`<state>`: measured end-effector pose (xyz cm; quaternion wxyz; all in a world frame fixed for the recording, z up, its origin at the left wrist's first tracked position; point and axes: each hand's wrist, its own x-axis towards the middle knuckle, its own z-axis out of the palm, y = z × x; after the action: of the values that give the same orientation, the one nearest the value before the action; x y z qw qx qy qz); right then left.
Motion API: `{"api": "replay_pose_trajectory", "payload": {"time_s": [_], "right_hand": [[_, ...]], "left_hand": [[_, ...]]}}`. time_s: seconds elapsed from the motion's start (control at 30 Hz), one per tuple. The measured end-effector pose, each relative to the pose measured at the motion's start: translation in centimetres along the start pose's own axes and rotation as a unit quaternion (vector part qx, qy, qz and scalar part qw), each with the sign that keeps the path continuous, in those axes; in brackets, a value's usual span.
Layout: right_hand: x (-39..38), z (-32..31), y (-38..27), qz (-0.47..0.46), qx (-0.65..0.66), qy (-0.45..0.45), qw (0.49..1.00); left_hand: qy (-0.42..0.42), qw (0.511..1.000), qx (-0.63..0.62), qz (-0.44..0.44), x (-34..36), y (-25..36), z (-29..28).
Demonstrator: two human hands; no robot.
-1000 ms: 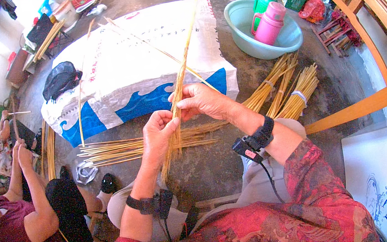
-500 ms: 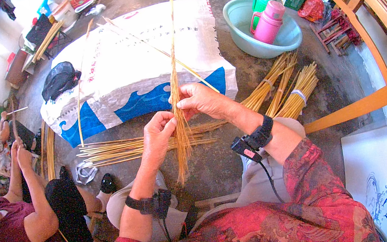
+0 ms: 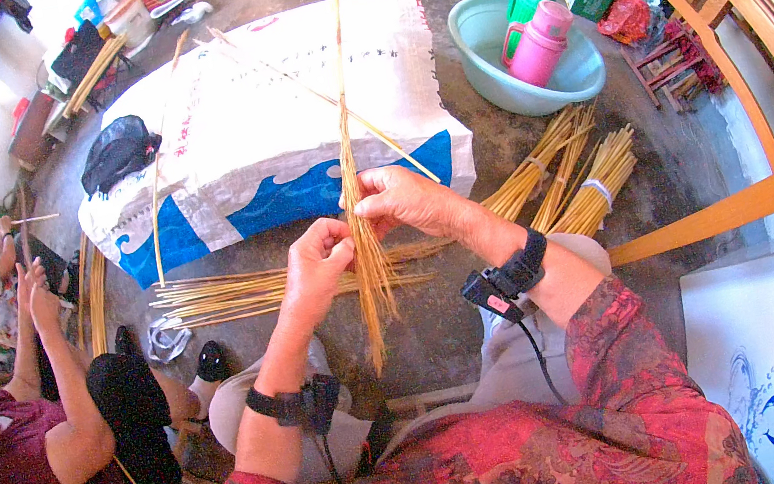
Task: The person weaves long plant stalks by hand, crossing and interlinking them to form a structure.
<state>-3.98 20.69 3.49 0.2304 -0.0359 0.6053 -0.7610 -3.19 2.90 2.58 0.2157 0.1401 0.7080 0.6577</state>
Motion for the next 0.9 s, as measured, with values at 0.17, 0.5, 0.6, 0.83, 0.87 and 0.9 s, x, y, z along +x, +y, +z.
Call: {"api": "replay_pose_trajectory", "payload": {"time_s": [0.17,0.5,0.6,0.83,0.87,0.9], "right_hand": [[-0.2,0.4,-0.4,0.014,0.024,0.003,1.000],[-0.2,0.2,-0.6,-0.004,-0.005,0.017,1.000],[-0.3,0.1,-0.6,0.000,0.000,0.015,1.000],[-0.2,0.0,-0.2,-0.011,-0.047,0.021,0.999],[-0.2,0.0,-0.1,-0.011,-0.048,0.023,0.999],[-0.2,0.0,-0.1,-0.011,-0.050,0.024,0.998]], "left_hand": [[0.004,1.000,0.010,0.014,0.2,-0.4,-0.5],[-0.017,0.996,-0.080,-0.020,0.3,-0.4,-0.7],[-0.048,0.991,-0.123,-0.033,0.0,0.0,-0.7],[-0.037,0.996,-0.078,-0.039,0.0,0.3,0.1],[-0.034,0.995,-0.083,-0.043,0.0,0.3,0.1],[-0.030,0.995,-0.088,-0.047,0.0,0.3,0.2]]}}
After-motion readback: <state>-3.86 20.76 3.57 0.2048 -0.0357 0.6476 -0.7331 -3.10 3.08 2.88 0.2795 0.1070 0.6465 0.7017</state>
